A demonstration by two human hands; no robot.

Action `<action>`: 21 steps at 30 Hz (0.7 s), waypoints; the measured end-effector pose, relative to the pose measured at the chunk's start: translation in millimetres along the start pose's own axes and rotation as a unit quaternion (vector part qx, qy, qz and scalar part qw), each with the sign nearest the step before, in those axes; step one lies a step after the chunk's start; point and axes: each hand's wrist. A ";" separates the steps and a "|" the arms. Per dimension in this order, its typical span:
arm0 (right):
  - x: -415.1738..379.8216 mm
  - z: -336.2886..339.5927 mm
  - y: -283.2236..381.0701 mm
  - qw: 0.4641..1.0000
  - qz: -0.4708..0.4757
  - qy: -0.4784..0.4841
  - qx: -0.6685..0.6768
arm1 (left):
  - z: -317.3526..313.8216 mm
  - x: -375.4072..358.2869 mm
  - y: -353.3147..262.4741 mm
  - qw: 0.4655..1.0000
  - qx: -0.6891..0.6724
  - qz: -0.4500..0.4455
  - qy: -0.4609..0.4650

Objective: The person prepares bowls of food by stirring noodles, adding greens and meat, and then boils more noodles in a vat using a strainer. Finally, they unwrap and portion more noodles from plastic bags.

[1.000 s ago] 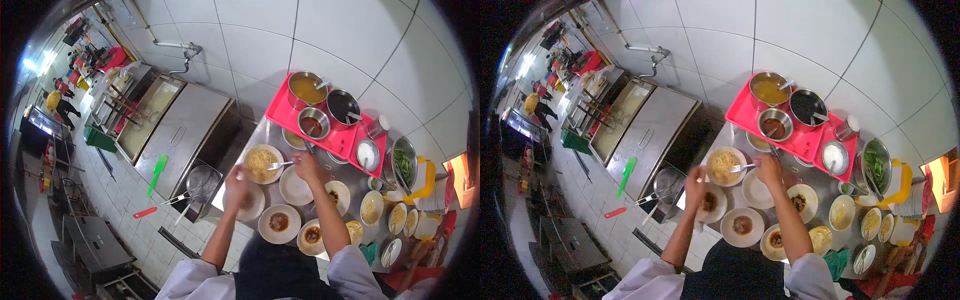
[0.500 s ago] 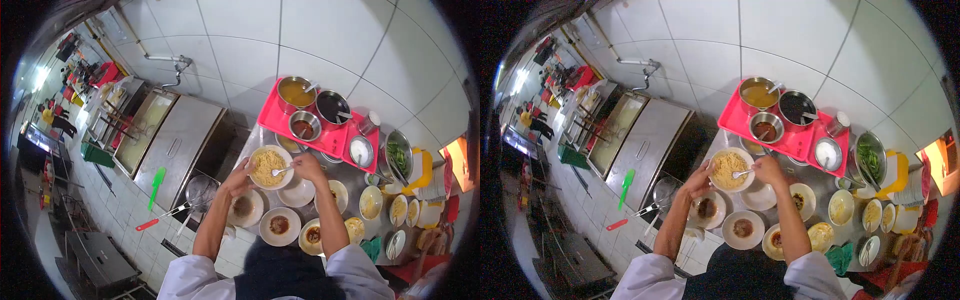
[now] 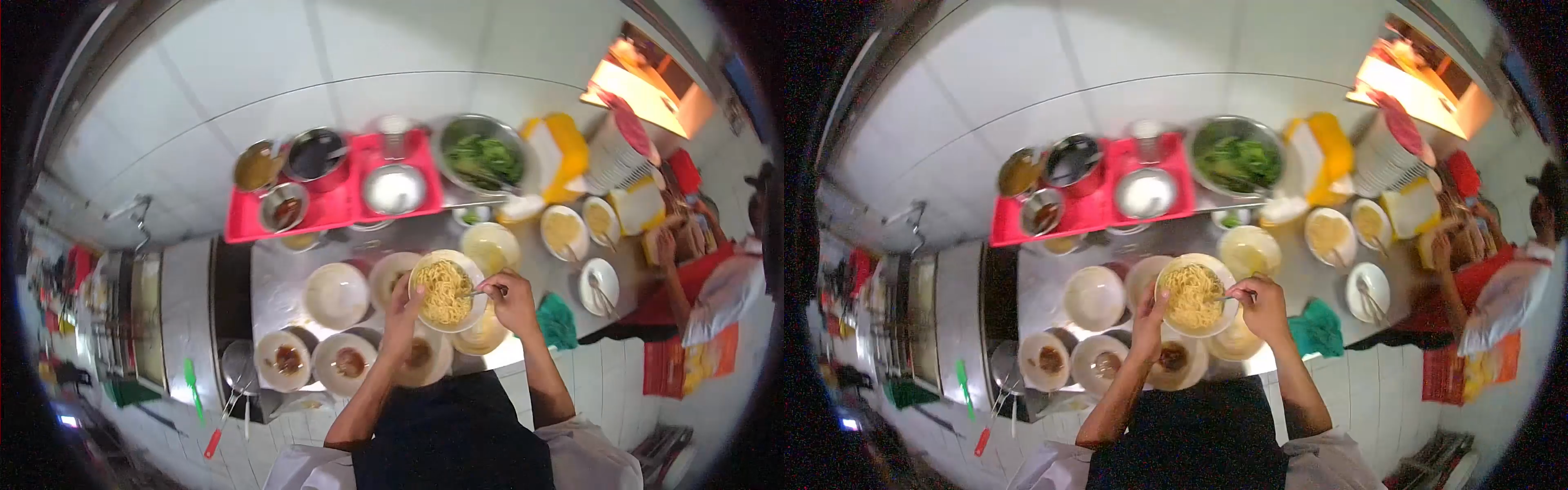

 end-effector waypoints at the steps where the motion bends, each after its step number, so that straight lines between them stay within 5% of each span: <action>1: -2.6 19.8 -14.2 0.997 -0.071 -0.001 0.043 | -17.0 1.2 14.2 0.999 0.021 0.012 0.023; 2: -4.1 39.4 -27.3 0.986 -0.138 -0.001 0.089 | -33.7 3.1 27.4 0.998 0.043 0.021 0.043; 4: -6.7 98.0 -30.4 0.989 -0.124 -0.039 0.066 | -72.3 5.1 46.1 0.996 0.017 0.008 0.091; 6: -15.4 153.7 -15.1 0.972 0.084 -0.162 -0.150 | -114.2 5.1 60.0 0.992 0.021 0.032 0.123; 9: -32.9 229.1 -9.3 0.922 0.124 -0.205 -0.305 | -174.3 1.5 89.7 0.980 0.040 0.053 0.187; 12: -30.6 248.3 -88.9 0.918 0.023 -0.219 -0.330 | -237.3 -3.9 111.7 0.975 0.015 0.067 0.211; 14: -22.5 235.5 -158.7 0.954 -0.038 -0.199 -0.220 | -269.5 -12.8 127.1 0.976 0.051 0.039 0.207; 16: -19.4 241.7 -197.0 0.965 -0.225 -0.135 0.022 | -288.3 -9.4 147.8 0.974 0.077 0.047 0.210; 19: -13.6 262.4 -244.5 0.947 -0.243 -0.126 0.171 | -296.0 16.4 185.2 0.958 0.080 0.088 0.262; 21: -14.8 281.4 -256.0 0.943 -0.245 -0.137 0.181 | -304.7 23.6 181.6 0.940 0.179 0.027 0.288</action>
Point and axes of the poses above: each hand's wrist, its own x-axis towards the middle knuckle, its own z-axis out of the back of the hand, y = z × x, and after that the axes turned 15 degrees about -z, right-handed
